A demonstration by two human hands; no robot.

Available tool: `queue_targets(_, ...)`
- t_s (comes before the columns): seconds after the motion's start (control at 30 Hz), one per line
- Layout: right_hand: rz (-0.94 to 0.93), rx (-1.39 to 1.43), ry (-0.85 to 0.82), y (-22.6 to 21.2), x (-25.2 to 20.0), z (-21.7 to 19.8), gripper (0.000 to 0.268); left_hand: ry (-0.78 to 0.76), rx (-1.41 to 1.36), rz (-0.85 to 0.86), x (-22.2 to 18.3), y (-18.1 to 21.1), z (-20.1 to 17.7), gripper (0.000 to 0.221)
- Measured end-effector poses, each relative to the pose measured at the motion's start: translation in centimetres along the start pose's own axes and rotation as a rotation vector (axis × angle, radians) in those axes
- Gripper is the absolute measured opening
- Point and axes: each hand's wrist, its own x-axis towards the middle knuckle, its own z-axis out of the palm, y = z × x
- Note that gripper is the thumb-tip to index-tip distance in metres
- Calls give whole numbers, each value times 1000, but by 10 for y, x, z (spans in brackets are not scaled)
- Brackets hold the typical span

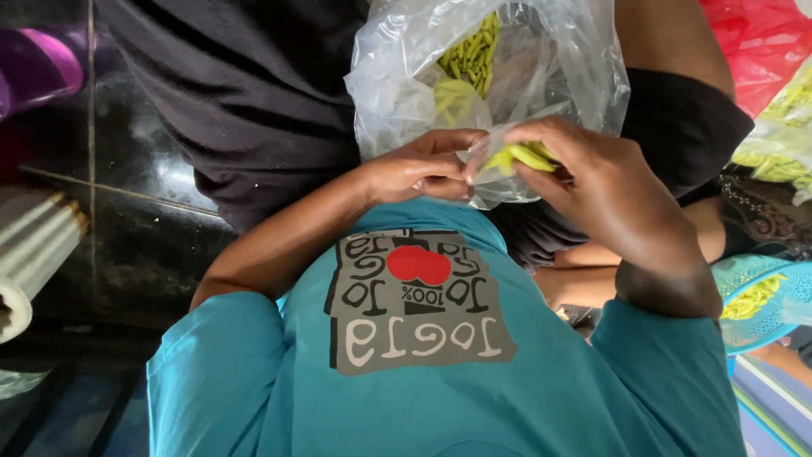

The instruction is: Manually sorting and packing green chilies into small plastic bags on the floor.

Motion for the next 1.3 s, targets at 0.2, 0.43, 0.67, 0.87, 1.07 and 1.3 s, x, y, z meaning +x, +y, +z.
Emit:
queue_targets(0.2,-4,-200,5,-17,-4,-4,32,41,67,-14,8,15,15,6)
queue_targets(0.43,5,-94,-11,-21,-12,-14,28,112,16,-49,-1,-3,-4,19)
queue_targets(0.67,-78,193,102,-27,-4,-17,22,173,21,-61,-4,-12,-14,38)
queue_targets(0.87,4,193,156,21,-31,-1,15,188,65,-74,-11,-2,-16,46)
queue_targets(1.07,98,430,-93,35,16,69,34,158,71,-46,-8,-3,-13,39)
queue_targets(1.3,167,203,50,64,3,103,24,143,8,79,6,4,-1,11)
